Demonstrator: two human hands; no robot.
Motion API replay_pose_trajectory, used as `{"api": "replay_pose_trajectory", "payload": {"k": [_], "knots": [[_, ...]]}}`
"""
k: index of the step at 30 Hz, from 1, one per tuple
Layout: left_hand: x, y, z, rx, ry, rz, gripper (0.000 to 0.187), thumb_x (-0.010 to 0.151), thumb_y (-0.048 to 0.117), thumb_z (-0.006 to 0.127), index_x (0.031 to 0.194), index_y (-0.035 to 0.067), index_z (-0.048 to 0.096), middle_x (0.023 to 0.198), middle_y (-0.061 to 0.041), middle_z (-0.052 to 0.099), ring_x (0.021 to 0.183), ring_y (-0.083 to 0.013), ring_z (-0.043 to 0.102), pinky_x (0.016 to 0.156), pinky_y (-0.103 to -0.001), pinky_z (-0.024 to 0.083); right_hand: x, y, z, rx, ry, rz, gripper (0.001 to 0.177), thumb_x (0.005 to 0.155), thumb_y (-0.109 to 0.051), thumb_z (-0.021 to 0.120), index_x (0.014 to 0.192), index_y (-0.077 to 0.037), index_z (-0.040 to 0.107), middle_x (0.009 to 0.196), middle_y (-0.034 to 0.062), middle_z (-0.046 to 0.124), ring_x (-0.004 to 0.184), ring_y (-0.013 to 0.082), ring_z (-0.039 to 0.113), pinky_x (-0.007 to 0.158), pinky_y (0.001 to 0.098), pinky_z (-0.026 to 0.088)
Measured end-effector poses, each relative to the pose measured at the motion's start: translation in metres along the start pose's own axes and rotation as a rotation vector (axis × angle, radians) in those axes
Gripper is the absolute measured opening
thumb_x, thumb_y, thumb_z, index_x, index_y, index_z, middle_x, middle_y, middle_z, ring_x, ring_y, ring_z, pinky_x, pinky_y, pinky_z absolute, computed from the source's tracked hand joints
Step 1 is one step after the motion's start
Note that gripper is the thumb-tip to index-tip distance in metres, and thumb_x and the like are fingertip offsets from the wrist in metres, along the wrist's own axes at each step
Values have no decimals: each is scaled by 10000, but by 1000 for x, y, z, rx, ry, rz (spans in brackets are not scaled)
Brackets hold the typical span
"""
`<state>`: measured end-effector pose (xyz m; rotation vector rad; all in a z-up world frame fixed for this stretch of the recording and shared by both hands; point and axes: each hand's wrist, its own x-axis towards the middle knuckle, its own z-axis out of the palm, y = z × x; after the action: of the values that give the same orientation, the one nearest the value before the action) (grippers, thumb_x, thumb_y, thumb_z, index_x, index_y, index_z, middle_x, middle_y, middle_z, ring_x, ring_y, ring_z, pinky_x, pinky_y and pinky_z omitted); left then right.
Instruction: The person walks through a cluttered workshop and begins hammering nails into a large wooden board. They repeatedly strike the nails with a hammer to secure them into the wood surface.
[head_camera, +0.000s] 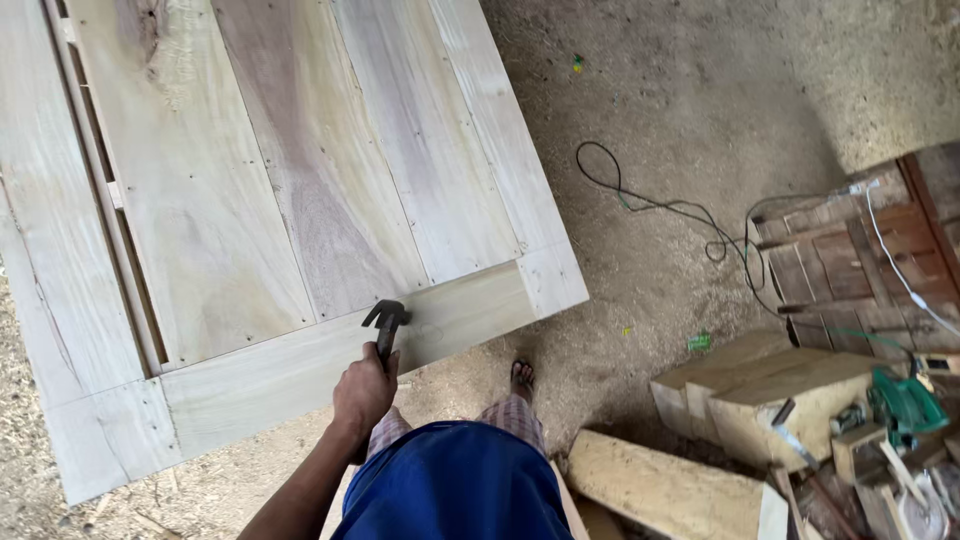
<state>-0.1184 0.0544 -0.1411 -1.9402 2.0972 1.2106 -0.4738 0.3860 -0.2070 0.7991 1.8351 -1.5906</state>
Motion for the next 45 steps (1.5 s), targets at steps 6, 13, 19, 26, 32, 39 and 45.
{"api": "replay_pose_trajectory", "payload": {"k": [6,13,19,26,32,39,45], "knots": [[33,35,42,-26,192,-216,429,978,480,513,1107,71,531,876,-290,718,866,-500,702,787,-598,549,137,-138,115,-419,-256,142,278,1012,-67,570,1270,-51,467,1080,123,665,851,342,688,791,460,611],[69,121,103,-93,366,-421,448,1030,453,484,1148,21,497,875,-304,724,851,-497,714,763,-579,570,246,-239,152,-682,-349,-70,277,1029,-74,540,1285,-41,438,1097,139,670,882,375,689,812,478,619],[120,162,93,-220,473,-515,484,984,461,530,1201,29,517,905,-313,718,890,-507,697,812,-592,550,321,-427,319,-593,-559,-514,377,1043,-22,513,1387,40,372,1170,298,638,985,440,695,876,542,619],[159,203,90,-530,571,-604,422,997,389,545,1185,11,529,876,-299,731,873,-496,705,803,-585,545,287,-346,486,-368,-1191,-244,245,1027,-129,648,1163,-14,481,1203,213,675,1056,414,715,990,567,557],[138,252,99,-673,590,-683,377,954,336,637,1106,1,555,892,-313,698,873,-495,683,789,-569,539,147,-238,574,-1119,-1381,-404,326,979,-126,588,1266,10,520,1144,195,698,975,300,741,873,421,598],[104,354,169,-973,564,-808,390,911,354,673,1055,-1,600,865,-285,703,881,-459,700,805,-546,532,71,-170,651,-1380,-2294,-728,243,1037,-42,630,1261,31,574,1108,132,723,1039,189,691,937,318,563],[133,436,149,-1121,783,-922,369,927,363,684,990,4,623,779,-238,697,778,-391,706,743,-508,525,62,-148,676,-1540,-2724,-840,196,999,-19,611,1194,-29,597,1000,53,732,946,131,701,867,287,592]]}}
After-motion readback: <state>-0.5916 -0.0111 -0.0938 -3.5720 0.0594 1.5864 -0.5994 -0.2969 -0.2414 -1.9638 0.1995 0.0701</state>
